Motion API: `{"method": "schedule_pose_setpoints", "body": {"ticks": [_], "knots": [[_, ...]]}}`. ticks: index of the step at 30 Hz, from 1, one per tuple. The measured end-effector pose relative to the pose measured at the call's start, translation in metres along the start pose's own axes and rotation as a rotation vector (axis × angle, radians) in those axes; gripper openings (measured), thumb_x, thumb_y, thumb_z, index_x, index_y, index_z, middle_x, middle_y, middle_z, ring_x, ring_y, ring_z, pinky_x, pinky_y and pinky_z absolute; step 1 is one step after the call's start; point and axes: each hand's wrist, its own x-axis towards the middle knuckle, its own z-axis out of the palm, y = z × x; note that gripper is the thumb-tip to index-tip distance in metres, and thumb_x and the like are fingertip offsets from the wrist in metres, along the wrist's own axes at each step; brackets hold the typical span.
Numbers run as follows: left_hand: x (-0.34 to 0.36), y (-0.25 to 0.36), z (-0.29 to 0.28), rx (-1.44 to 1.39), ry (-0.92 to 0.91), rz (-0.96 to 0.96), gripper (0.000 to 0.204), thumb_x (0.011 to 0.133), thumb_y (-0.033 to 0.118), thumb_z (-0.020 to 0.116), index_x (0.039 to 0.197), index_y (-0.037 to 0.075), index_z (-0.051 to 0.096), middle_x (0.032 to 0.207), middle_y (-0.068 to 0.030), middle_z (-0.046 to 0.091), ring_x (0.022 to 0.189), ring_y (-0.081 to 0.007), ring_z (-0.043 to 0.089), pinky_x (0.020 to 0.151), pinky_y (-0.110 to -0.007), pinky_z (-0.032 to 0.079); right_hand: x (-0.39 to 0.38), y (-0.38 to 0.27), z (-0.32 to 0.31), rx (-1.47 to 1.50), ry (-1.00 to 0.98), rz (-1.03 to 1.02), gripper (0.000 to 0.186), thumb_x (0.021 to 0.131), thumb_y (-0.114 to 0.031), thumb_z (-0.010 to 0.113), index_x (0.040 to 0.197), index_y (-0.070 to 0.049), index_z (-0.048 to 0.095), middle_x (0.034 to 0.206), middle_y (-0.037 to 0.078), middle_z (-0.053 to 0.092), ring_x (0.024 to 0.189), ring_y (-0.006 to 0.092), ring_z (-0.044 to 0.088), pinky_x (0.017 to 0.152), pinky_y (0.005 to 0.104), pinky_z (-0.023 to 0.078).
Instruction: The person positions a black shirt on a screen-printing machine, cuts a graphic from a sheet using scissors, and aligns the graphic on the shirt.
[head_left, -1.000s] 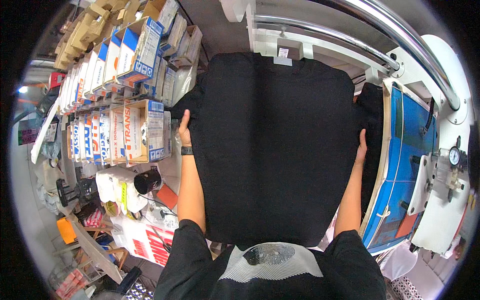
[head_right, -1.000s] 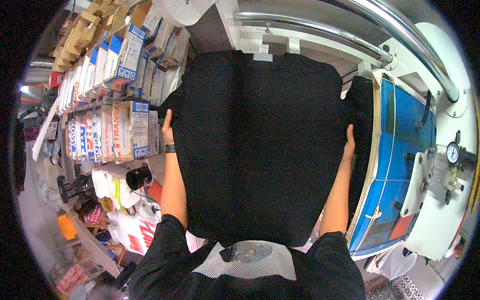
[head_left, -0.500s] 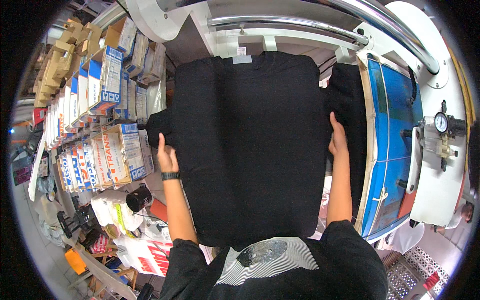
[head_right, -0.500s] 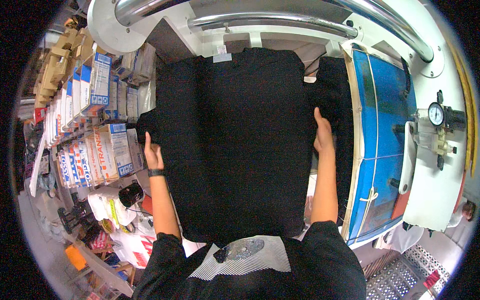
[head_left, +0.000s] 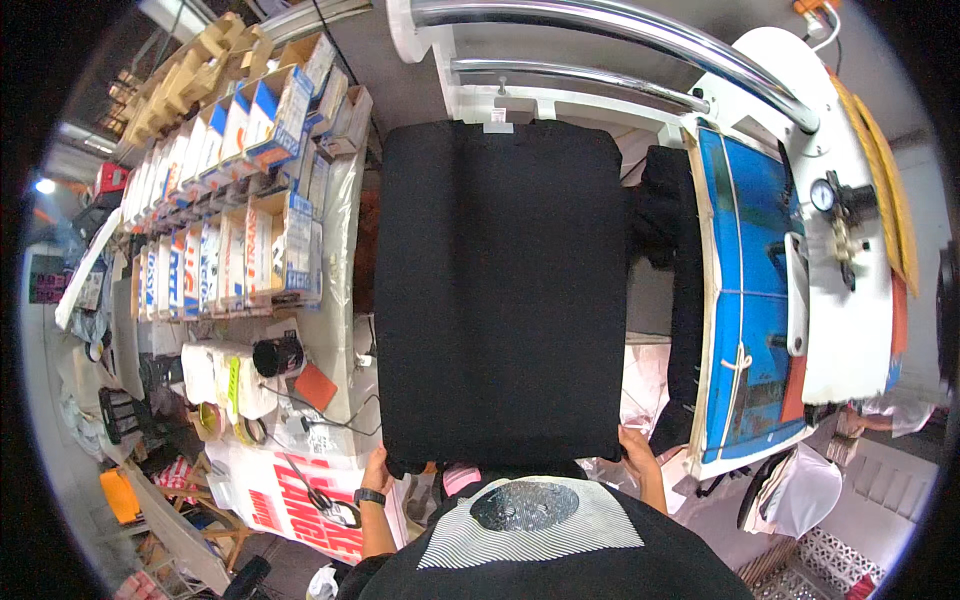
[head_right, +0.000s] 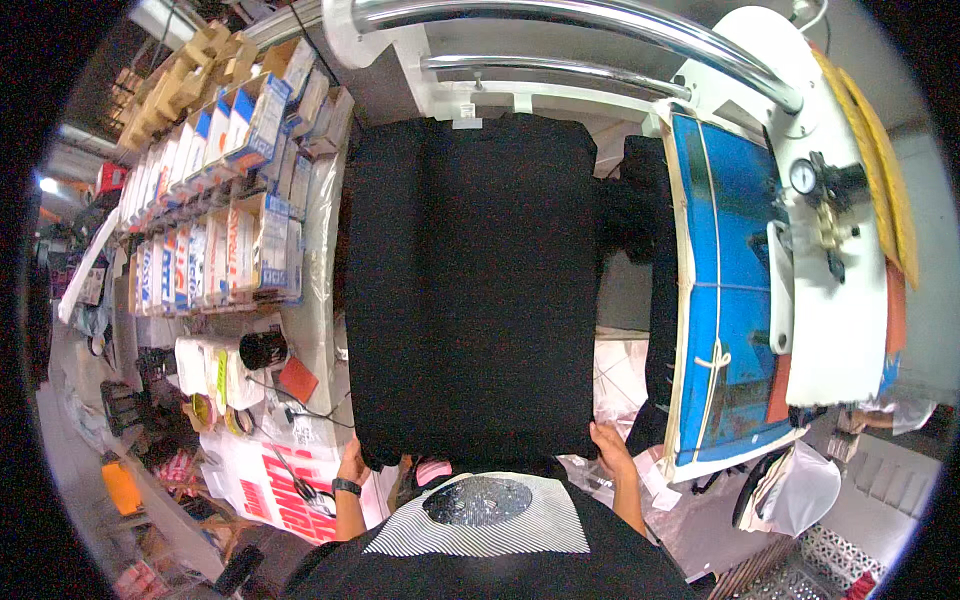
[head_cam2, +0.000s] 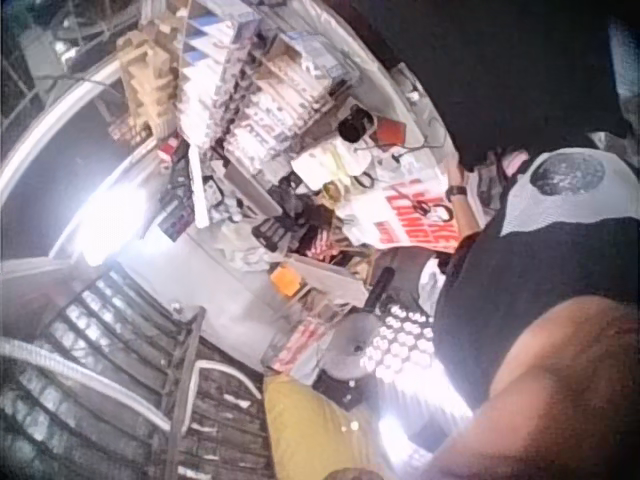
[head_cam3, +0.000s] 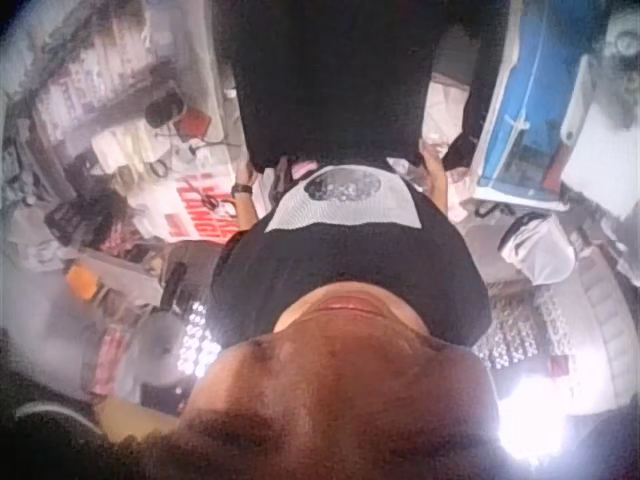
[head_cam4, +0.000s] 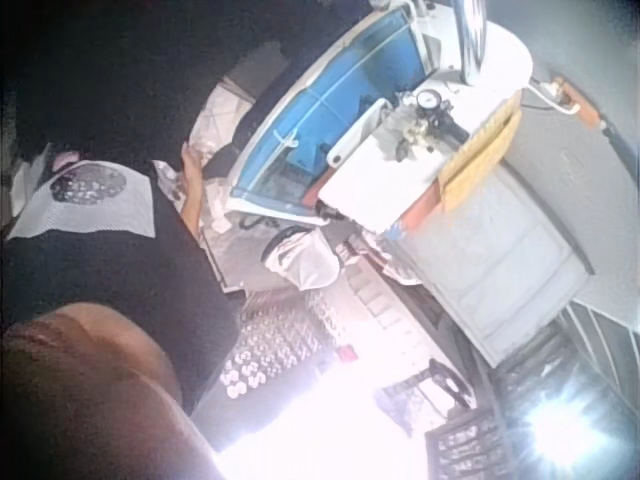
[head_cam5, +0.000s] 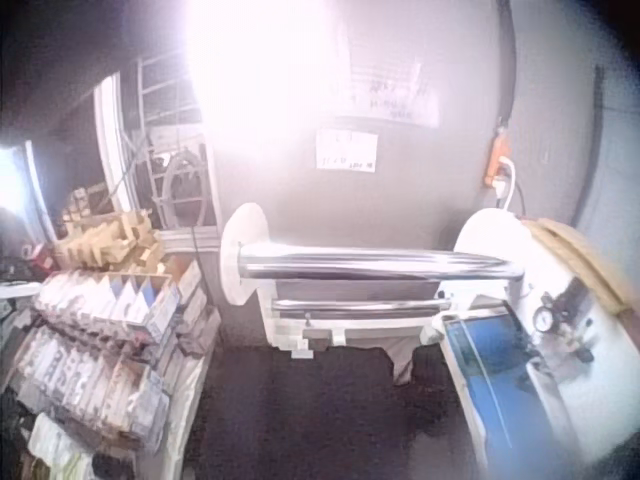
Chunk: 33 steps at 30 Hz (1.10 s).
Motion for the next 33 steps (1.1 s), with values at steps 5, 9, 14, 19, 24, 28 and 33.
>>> {"method": "schedule_pose_setpoints", "body": {"ticks": [5,9,14,19,24,28,33], "knots": [[-0.038,0.014,-0.005,0.294,0.018,0.169,0.029,0.099,0.027,0.062,0.112,0.001,0.064,0.109,-0.008,0.07,0.096,-0.0169,0.067,0.087,-0.033,0.053,-0.053,-0.008,0.014,0.08,0.055,-0.137,0.044,0.093,-0.031,0.071,0.118,0.005,0.065,0.113,0.007,0.07,0.101,0.0176,0.065,0.092,0.0339,0.05],[-0.058,0.007,-0.021,0.204,0.002,0.32,0.018,0.1,0.017,0.06,0.106,0.0,0.065,0.1,-0.0057,0.07,0.085,-0.0133,0.066,0.079,-0.029,0.054,-0.072,0.038,-0.014,-0.019,0.053,-0.209,0.038,0.09,-0.031,0.075,0.111,-0.001,0.069,0.098,0.003,0.07,0.083,0.0124,0.063,0.073,0.0293,0.05],[-0.07,0.009,-0.045,0.423,0.05,0.44,0.018,0.099,0.023,0.062,0.099,0.006,0.065,0.088,0.0021,0.066,0.077,-0.0063,0.06,0.067,-0.024,0.051,-0.115,0.033,-0.011,-0.206,0.14,-0.249,0.025,0.088,-0.029,0.076,0.084,-0.004,0.07,0.072,-0.003,0.063,0.06,0.0059,0.053,0.054,0.0228,0.04],[-0.071,0.014,-0.048,0.594,0.163,0.54,0.02,0.096,0.026,0.068,0.093,0.006,0.067,0.08,0.0055,0.062,0.07,-0.0037,0.055,0.062,-0.02,0.044,-0.117,0.035,-0.013,-0.337,0.296,-0.367,0.027,0.086,-0.023,0.078,0.071,-0.006,0.065,0.061,-0.002,0.056,0.052,0.0058,0.048,0.048,0.0224,0.036],[-0.061,0.011,-0.056,0.823,0.198,0.626,0.025,0.091,0.02,0.071,0.104,-0.001,0.069,0.081,-0.0007,0.066,0.071,-0.0093,0.059,0.063,-0.026,0.047,-0.098,0.056,-0.017,-0.646,0.458,-0.557,0.022,0.085,-0.019,0.077,0.078,-0.001,0.066,0.061,0.002,0.057,0.054,0.0119,0.051,0.051,0.0289,0.04],[-0.074,0.013,-0.01,1.438,0.447,0.689,0.031,0.081,0.017,0.073,0.109,0.004,0.069,0.092,-0.0144,0.068,0.083,-0.026,0.065,0.077,-0.037,0.051,-0.089,0.039,0.027,-0.955,0.818,-0.754,0.014,0.082,-0.009,0.069,0.093,0.001,0.069,0.08,0.014,0.063,0.07,0.0271,0.061,0.065,0.0382,0.048],[-0.051,0.051,0.192,1.263,0.25,1.34,0.02,0.085,0.011,0.065,0.104,0.002,0.066,0.107,-0.0172,0.064,0.103,-0.0344,0.061,0.093,-0.043,0.047,-0.049,-0.07,0.169,-0.867,0.672,-1.264,0.013,0.083,-0.007,0.064,0.095,-0.005,0.067,0.095,0.012,0.065,0.089,0.0316,0.063,0.08,0.0408,0.048]]}}
